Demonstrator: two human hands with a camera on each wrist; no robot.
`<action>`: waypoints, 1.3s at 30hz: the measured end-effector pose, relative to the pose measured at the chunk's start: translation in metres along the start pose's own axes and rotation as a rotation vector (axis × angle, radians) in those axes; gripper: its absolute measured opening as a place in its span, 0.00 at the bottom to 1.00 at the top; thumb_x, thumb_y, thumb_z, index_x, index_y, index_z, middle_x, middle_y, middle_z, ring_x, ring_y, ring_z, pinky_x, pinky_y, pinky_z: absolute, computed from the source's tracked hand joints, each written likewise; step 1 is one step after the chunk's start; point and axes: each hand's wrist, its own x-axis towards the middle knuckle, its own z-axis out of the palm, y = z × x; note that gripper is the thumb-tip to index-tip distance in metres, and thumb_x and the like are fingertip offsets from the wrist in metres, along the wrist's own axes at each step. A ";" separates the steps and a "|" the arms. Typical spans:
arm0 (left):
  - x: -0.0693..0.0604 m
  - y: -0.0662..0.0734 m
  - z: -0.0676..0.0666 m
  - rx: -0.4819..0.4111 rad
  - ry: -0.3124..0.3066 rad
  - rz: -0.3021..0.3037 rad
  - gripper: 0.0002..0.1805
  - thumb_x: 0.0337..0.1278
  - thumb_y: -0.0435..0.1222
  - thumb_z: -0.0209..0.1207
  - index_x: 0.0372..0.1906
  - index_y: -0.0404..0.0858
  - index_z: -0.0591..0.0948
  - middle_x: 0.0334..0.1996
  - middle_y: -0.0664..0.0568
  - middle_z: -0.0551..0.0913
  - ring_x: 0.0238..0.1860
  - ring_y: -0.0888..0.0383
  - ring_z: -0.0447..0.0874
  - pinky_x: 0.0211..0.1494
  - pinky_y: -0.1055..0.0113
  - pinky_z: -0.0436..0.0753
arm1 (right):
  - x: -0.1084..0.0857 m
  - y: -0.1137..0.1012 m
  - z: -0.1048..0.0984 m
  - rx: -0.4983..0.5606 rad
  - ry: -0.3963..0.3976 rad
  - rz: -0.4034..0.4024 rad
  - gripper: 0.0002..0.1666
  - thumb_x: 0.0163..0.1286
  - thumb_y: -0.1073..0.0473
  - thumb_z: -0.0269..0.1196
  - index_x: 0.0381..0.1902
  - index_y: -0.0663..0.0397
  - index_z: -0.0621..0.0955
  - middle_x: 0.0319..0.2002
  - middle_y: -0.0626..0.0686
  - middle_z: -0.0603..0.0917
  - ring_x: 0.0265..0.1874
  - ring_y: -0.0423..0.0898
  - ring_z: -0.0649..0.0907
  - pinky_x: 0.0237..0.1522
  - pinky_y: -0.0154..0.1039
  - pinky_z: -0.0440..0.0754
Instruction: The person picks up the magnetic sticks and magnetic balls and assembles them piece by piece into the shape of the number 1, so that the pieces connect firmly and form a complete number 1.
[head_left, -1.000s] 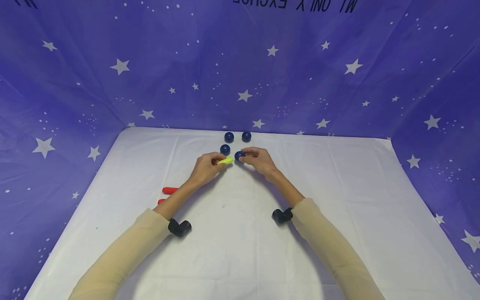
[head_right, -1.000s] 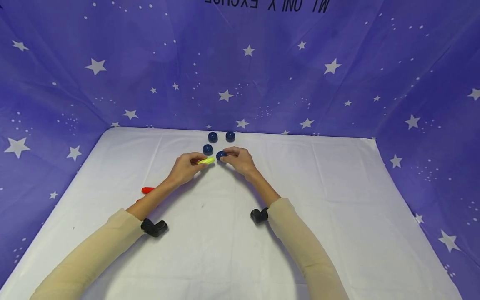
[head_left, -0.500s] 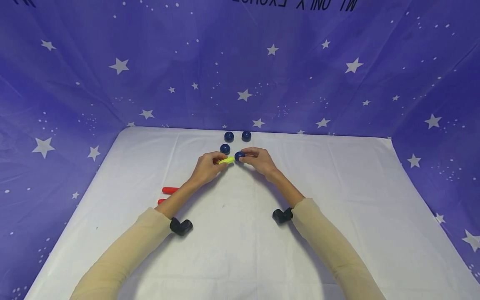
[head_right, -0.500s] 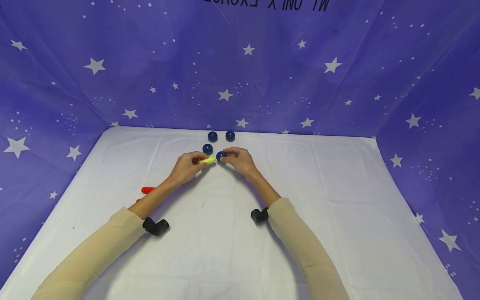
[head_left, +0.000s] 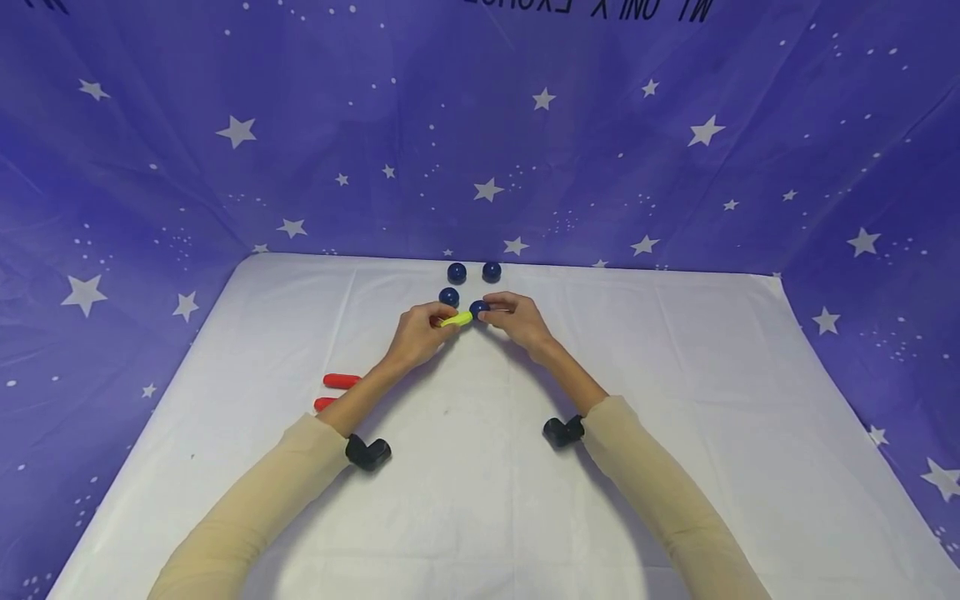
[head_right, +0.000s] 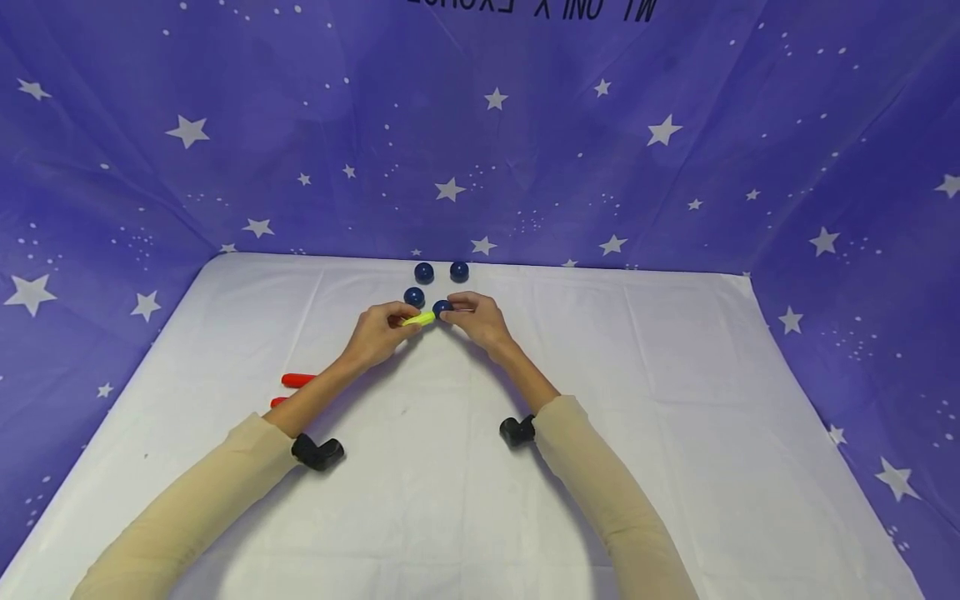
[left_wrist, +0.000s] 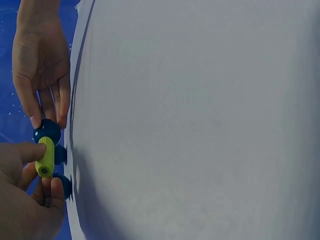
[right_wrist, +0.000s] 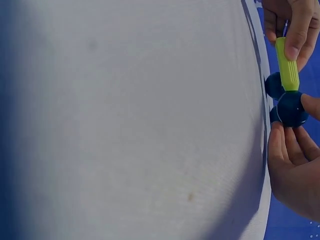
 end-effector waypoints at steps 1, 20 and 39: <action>0.000 0.000 0.001 0.003 0.005 -0.001 0.13 0.59 0.30 0.67 0.48 0.30 0.85 0.42 0.42 0.86 0.38 0.51 0.79 0.41 0.63 0.76 | 0.000 0.000 0.000 0.001 0.007 0.003 0.26 0.66 0.61 0.69 0.61 0.61 0.79 0.53 0.59 0.83 0.52 0.52 0.81 0.54 0.42 0.79; 0.000 0.007 0.009 -0.035 0.003 -0.023 0.14 0.60 0.34 0.67 0.49 0.32 0.85 0.41 0.44 0.86 0.41 0.51 0.82 0.41 0.64 0.80 | 0.002 -0.001 0.001 0.031 0.065 0.004 0.25 0.66 0.62 0.69 0.60 0.62 0.79 0.50 0.59 0.82 0.50 0.51 0.83 0.51 0.41 0.81; 0.005 -0.004 0.003 -0.114 0.179 -0.040 0.15 0.60 0.32 0.67 0.50 0.29 0.84 0.41 0.41 0.86 0.42 0.49 0.84 0.50 0.61 0.81 | 0.003 0.005 -0.029 0.008 0.059 0.025 0.25 0.69 0.63 0.65 0.64 0.59 0.78 0.57 0.58 0.81 0.57 0.52 0.81 0.54 0.38 0.80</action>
